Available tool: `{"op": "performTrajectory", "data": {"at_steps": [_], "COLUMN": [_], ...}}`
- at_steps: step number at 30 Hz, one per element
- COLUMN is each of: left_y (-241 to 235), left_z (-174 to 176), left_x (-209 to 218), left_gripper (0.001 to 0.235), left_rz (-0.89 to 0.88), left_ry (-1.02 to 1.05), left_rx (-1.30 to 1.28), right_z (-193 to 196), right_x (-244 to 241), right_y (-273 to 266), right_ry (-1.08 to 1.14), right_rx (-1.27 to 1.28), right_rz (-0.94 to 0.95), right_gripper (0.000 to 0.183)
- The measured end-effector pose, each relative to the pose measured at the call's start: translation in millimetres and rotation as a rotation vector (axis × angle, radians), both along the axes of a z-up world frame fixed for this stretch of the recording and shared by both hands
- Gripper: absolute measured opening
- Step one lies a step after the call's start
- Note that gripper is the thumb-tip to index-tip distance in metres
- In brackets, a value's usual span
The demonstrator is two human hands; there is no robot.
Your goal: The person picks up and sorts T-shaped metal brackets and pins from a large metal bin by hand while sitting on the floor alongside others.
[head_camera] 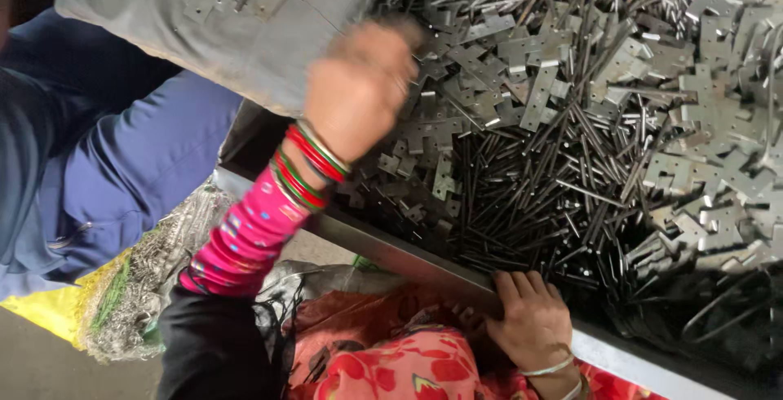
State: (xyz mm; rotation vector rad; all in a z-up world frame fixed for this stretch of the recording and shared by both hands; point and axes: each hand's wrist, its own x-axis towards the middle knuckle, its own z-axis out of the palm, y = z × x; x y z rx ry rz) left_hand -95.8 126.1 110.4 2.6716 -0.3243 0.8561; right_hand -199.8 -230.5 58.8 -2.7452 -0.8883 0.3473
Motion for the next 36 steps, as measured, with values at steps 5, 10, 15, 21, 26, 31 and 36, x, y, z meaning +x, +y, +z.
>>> {"op": "performTrajectory", "data": {"at_steps": [5,10,15,21,26,31,36], "left_y": [-48,-54,-53,-61,-102,-129,-115], "left_z": [-53,-92,-99,-48,-41,-73,-94], "left_x": [-17,-48,-49,-41,-20,-9,-10], "left_gripper": [0.027,0.024,0.023,0.02,0.029,0.052,0.041], "left_rz": [-0.254,-0.322,-0.271,-0.41,-0.123,-0.353,-0.423], "left_ry": [0.806,0.551,0.893,0.56,0.411,0.394,0.517], "left_rx": [0.192,0.315,0.257,-0.087,-0.331,-0.078,0.009], "right_z": [-2,-6,-9,-2,2,0,12], "right_x": [-6,-3,-2,-3,-2,2,25], "right_y": [0,-2,-10,-12,-16,-29,-101], "right_ry": [-0.088,-0.115,-0.016,0.037,0.045,0.085,-0.127], "right_rx": [0.026,0.072,0.081,0.099,0.088,0.186,0.444], "right_rz": [-0.034,-0.011,-0.025,-0.025,-0.006,0.082,-0.112], "right_gripper": [0.051,0.047,0.059,0.063,0.062,0.064,0.053]}}
